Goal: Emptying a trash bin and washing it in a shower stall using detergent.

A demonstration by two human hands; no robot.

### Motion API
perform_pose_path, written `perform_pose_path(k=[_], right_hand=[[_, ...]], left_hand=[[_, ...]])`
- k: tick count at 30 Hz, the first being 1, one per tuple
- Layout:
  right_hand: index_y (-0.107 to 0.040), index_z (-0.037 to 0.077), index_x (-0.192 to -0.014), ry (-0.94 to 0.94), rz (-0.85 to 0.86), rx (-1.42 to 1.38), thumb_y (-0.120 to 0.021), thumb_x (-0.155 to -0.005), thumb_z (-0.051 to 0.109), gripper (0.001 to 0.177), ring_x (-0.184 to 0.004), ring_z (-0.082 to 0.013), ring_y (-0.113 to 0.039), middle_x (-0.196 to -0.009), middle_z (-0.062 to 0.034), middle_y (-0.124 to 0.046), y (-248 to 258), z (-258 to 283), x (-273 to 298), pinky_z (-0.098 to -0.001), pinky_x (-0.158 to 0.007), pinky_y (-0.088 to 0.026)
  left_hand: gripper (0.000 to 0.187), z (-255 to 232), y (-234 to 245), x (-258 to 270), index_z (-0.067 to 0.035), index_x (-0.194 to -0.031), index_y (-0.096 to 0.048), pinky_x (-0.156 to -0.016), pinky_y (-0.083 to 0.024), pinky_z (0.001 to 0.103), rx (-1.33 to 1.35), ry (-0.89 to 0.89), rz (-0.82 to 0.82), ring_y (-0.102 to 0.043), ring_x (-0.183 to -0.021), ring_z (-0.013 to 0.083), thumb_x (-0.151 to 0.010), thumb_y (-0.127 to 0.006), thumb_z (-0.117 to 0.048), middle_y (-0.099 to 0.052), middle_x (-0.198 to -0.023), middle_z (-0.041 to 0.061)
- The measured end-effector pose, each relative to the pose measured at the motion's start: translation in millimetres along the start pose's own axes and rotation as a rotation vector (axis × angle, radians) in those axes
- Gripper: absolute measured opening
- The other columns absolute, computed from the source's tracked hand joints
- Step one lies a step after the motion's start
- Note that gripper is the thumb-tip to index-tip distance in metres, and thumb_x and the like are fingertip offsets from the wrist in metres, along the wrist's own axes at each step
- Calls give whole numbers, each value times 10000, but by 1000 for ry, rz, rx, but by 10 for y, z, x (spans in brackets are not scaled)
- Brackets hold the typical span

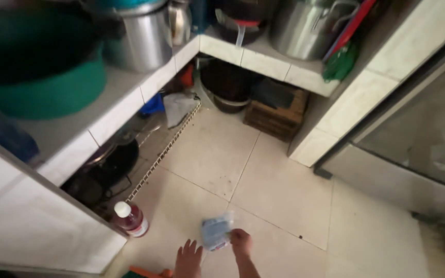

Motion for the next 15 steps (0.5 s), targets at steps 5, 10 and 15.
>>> perform_pose_path(k=[5, 10, 15], right_hand=[[-781, 59, -910, 65, 120, 346, -712, -868, 139, 114, -579, -125, -639, -656, -28, -697, -184, 2466, 586, -290, -566, -525], [-766, 46, -928, 0, 202, 188, -668, -896, 84, 110, -689, -91, -629, -737, -29, -734, 237, 3859, 861, -287, -623, -529], [-694, 3, -1042, 50, 454, -170, -637, -1010, 62, 88, -899, -113, -569, -934, -18, -647, 584, 5530, 1275, -262, -825, -491]], left_hand=[[639, -424, 708, 354, -160, -1378, -518, -1161, -261, 609, 60, -2, -25, -255, -1481, 358, -771, -716, -156, -375, -1570, 112], [633, -1020, 2276, 825, -97, -1346, -538, -1094, -317, 605, 180, -116, -251, -360, -1403, 401, -743, -724, -131, -437, -1537, 176], [608, -1406, 4855, 1220, 17, -1385, -523, -1033, -422, 516, 564, -113, -651, -528, -1243, 424, -807, -666, -110, -554, -1371, 220]])
Point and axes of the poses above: each hand's wrist, its own x-axis away from the middle knuckle, its own y-axis out of the back of the hand, z = x × y, the point moved 9 cm from there along -x, towards the middle knuckle
